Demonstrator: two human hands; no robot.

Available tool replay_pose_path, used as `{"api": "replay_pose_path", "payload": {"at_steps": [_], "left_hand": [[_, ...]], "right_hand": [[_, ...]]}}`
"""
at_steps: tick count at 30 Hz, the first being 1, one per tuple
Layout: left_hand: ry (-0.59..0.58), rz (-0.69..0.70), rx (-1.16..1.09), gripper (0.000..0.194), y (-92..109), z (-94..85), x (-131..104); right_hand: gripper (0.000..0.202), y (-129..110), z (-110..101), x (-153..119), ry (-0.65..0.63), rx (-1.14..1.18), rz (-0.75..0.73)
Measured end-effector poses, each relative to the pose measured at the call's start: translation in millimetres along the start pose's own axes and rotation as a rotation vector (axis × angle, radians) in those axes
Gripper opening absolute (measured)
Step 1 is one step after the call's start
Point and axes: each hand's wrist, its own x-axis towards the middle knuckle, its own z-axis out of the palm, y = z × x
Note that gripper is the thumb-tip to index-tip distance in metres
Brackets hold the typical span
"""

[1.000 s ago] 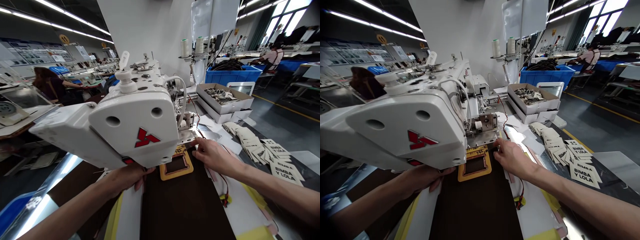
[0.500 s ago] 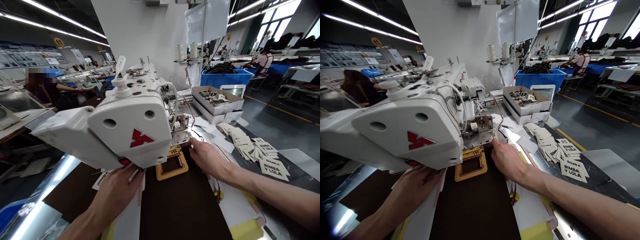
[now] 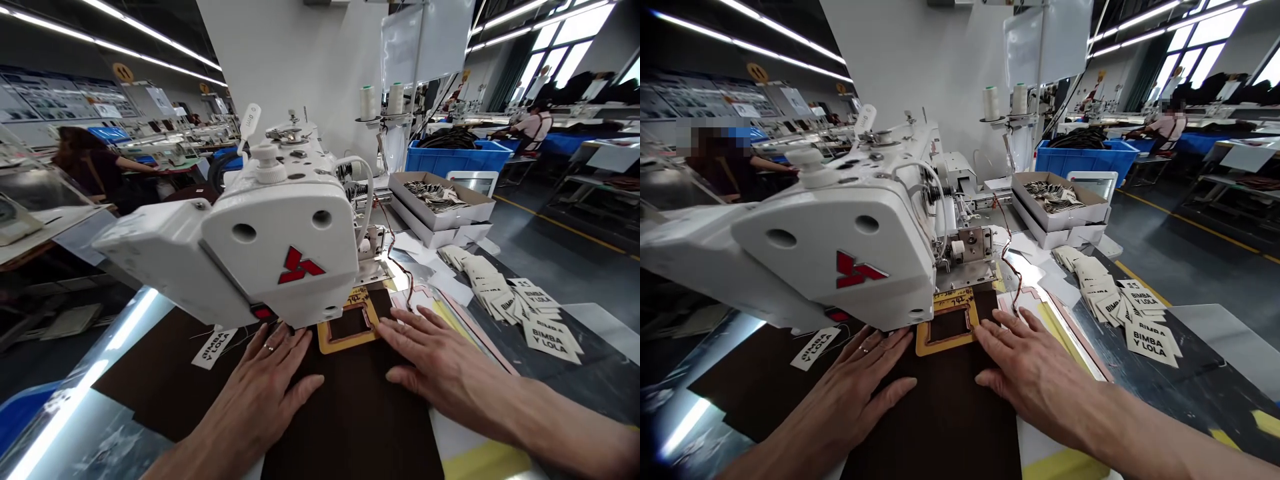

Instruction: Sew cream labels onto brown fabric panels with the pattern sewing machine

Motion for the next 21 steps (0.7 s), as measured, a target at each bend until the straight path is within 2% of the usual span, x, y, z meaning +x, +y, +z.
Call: {"api": "replay_pose_path", "payload": {"at_steps": [2, 4, 9, 13, 17, 19, 21], "left_hand": [[0.049, 0.017, 0.047, 0.065, 4, -0.7, -4], [0.093, 0.076, 0.077, 0.066, 4, -0.2, -11], [0.176, 0.200, 0.087, 0.078, -11, 13.8, -20], [0.212, 0.189, 0.125, 0.079, -20, 23.8, -11], [0.220, 0.166, 0.134, 0.069, -16, 15.4, 1], [0.191, 0.110, 0.085, 0.067, -13, 8.8, 8], [0.112, 0.026, 0.037, 0.067, -11, 4.9, 13]], "right_hand": [[0.068, 2, 3, -2, -0.021, 0.015, 0.062], [0.063, 5, 3, -2, -0.049, 0.041, 0.076], [0.052, 13, -10, 10, -0.051, 0.043, 0.029], [0.053, 24, -18, 30, -0.038, 0.005, 0.012], [0.053, 33, -18, 45, -0.046, 0.008, -0.012], [0.050, 34, -17, 45, -0.031, 0.010, 0.002], [0.048, 34, -16, 41, -0.028, 0.000, 0.009]]}}
